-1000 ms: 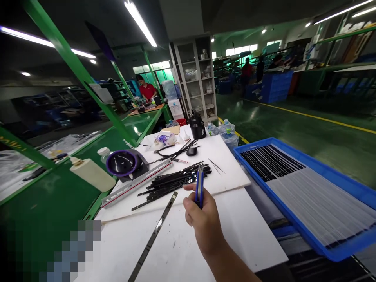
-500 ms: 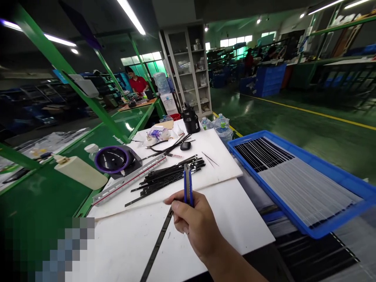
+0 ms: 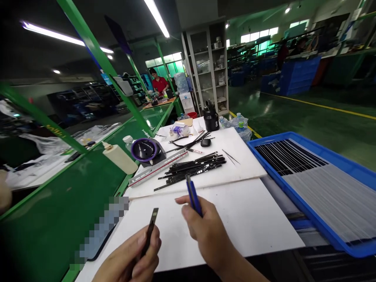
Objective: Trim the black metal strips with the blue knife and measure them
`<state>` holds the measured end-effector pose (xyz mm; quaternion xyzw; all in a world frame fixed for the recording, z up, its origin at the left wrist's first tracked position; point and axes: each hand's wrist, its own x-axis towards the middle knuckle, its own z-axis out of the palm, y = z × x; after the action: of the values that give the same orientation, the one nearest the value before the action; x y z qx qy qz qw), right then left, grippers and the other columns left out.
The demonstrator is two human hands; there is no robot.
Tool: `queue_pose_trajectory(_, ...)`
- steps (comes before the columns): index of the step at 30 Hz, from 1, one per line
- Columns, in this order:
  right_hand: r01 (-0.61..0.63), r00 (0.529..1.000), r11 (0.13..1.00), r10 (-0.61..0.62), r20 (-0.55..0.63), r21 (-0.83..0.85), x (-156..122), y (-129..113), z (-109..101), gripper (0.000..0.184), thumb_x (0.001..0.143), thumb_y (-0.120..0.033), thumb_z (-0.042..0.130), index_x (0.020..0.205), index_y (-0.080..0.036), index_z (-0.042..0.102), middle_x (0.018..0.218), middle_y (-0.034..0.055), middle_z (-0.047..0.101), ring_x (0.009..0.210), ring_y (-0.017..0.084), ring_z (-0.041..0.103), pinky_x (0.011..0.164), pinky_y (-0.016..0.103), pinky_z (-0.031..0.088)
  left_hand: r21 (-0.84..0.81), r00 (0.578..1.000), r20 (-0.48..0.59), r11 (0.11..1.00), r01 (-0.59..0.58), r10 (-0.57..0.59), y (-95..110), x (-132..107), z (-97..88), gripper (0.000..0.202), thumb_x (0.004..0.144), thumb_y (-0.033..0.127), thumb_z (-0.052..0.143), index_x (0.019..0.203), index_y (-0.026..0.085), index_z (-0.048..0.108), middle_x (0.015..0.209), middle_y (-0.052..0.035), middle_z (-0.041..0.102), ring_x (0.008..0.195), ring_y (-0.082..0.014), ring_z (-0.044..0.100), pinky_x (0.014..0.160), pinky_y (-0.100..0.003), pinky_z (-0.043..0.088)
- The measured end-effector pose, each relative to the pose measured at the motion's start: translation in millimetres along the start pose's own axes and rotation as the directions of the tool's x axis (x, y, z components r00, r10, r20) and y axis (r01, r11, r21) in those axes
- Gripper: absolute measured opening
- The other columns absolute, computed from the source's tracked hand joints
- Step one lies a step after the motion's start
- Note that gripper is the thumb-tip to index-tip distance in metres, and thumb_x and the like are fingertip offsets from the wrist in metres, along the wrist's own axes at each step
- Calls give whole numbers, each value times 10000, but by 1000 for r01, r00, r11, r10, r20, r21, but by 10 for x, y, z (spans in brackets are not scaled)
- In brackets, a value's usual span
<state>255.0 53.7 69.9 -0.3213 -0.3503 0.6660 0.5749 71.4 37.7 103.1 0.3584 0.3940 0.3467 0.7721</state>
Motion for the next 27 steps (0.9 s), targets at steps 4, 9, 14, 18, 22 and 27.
queue_pose_trajectory(4,-64,997,996,60,53,59,-42,-41,-8,231,975,-407,460,1078,-223,556,794,-48,492,444,26,259,448,228,193,-129,999,-33,991,30,-34,129,-55,-104,262,923,411,544,834,172,604,611,45,366,401,-8,153,354,-132,137)
queue_pose_trajectory(9,0,1000,941,9,25,-337,-68,-22,31,243,979,-427,491,1069,-210,554,774,-18,543,618,107,486,539,235,396,-177,997,25,981,83,-79,189,-138,-180,254,888,418,611,954,176,653,592,60,339,390,3,164,337,-116,143)
queue_pose_trajectory(14,-27,977,881,124,175,-473,-53,35,-10,320,1006,-441,401,886,-189,558,585,-53,507,420,81,423,413,214,346,-96,999,13,995,33,-31,202,-178,-159,163,887,348,623,942,195,643,649,43,426,381,7,209,336,-127,147)
queue_pose_trajectory(18,-96,981,859,168,98,-503,-52,52,-17,319,987,-481,427,924,-192,546,608,-67,514,377,64,413,370,194,302,71,989,-138,996,-48,57,175,-179,-202,191,897,343,607,997,185,643,686,19,466,427,-12,276,386,-144,202)
queue_pose_trajectory(22,-129,964,824,235,126,-551,-49,59,10,350,983,-517,419,1021,-196,553,609,-72,507,391,77,426,386,211,319,37,980,-198,999,-26,32,177,-172,-240,311,923,446,544,1010,164,642,668,35,374,476,-25,222,420,-151,171)
queue_pose_trajectory(27,-93,962,749,237,134,-656,-212,-42,-14,357,1001,-473,394,1247,-241,508,669,-63,523,555,120,510,549,243,442,45,986,-155,996,76,-68,200,-220,-308,290,921,434,538,816,164,554,689,21,385,497,-46,238,420,-170,154)
